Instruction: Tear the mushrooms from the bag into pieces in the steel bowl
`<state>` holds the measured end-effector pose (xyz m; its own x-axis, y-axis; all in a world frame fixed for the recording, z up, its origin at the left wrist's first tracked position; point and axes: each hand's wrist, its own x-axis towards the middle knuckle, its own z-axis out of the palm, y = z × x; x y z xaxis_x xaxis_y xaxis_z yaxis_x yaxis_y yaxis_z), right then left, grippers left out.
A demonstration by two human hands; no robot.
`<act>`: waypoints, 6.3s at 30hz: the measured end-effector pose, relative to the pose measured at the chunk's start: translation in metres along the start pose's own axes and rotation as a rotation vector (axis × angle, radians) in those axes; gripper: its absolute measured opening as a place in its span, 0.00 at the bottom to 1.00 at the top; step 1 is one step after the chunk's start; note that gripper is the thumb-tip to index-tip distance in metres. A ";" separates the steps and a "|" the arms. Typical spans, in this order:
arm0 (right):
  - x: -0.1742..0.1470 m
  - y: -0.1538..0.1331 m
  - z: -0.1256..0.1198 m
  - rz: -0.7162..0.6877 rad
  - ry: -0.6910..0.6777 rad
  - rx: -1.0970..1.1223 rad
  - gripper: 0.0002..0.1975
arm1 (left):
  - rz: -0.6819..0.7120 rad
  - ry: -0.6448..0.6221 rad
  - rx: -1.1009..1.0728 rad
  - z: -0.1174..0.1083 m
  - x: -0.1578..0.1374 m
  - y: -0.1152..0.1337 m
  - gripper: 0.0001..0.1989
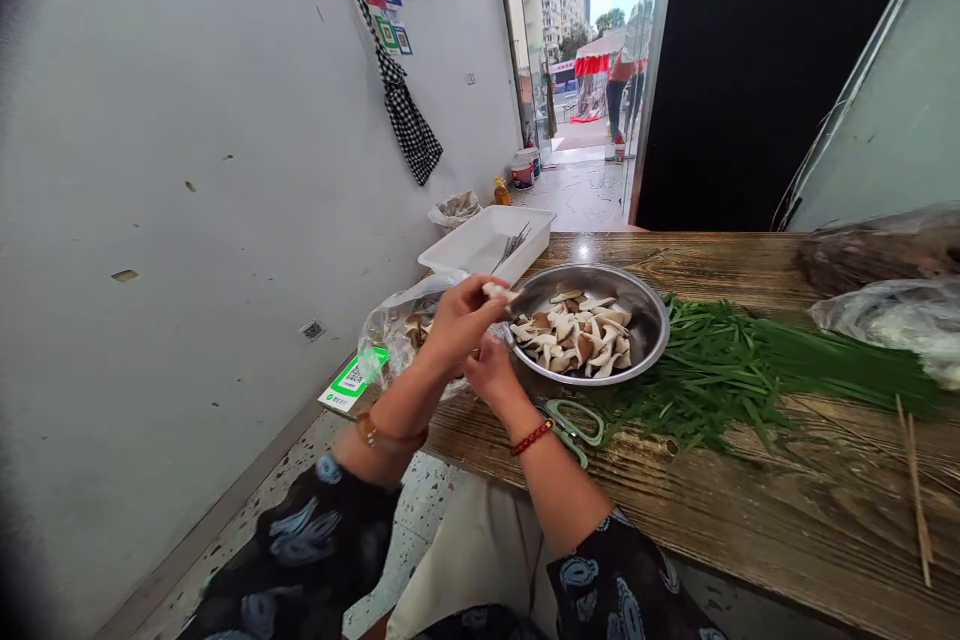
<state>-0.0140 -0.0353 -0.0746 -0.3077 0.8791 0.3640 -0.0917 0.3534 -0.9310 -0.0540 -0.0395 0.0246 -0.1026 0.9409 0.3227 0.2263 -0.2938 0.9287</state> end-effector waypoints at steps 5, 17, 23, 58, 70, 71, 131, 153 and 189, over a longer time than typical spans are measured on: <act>0.002 0.003 -0.005 0.038 0.020 0.004 0.06 | 0.026 -0.199 0.067 0.008 0.018 0.003 0.20; -0.002 0.018 -0.003 0.047 0.028 0.055 0.15 | -0.079 -0.089 0.669 -0.108 -0.044 -0.063 0.08; -0.005 0.020 -0.003 0.046 -0.006 -0.015 0.14 | -0.023 -0.207 1.140 -0.113 -0.062 -0.085 0.08; -0.012 -0.010 -0.001 -0.128 -0.024 -0.193 0.09 | -0.154 0.179 -0.007 -0.076 -0.071 -0.061 0.08; -0.020 -0.020 0.004 -0.121 0.016 -0.262 0.06 | -0.216 0.170 0.058 -0.076 -0.065 -0.064 0.03; -0.020 -0.020 0.005 -0.116 0.026 -0.269 0.06 | -0.224 0.163 0.048 -0.077 -0.065 -0.065 0.03; -0.018 -0.019 0.013 0.059 0.057 -0.097 0.09 | -0.232 0.182 0.079 -0.068 -0.067 -0.068 0.05; -0.010 -0.012 0.013 -0.004 0.168 -0.234 0.08 | -0.123 0.108 0.220 -0.075 -0.055 -0.068 0.10; -0.016 -0.003 0.007 0.123 -0.020 0.084 0.16 | -0.280 0.288 -0.280 -0.072 -0.071 -0.069 0.10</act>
<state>-0.0152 -0.0523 -0.0775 -0.3405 0.9072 0.2472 -0.1309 0.2146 -0.9679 -0.1317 -0.0984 -0.0489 -0.3949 0.9171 0.0546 -0.1134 -0.1076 0.9877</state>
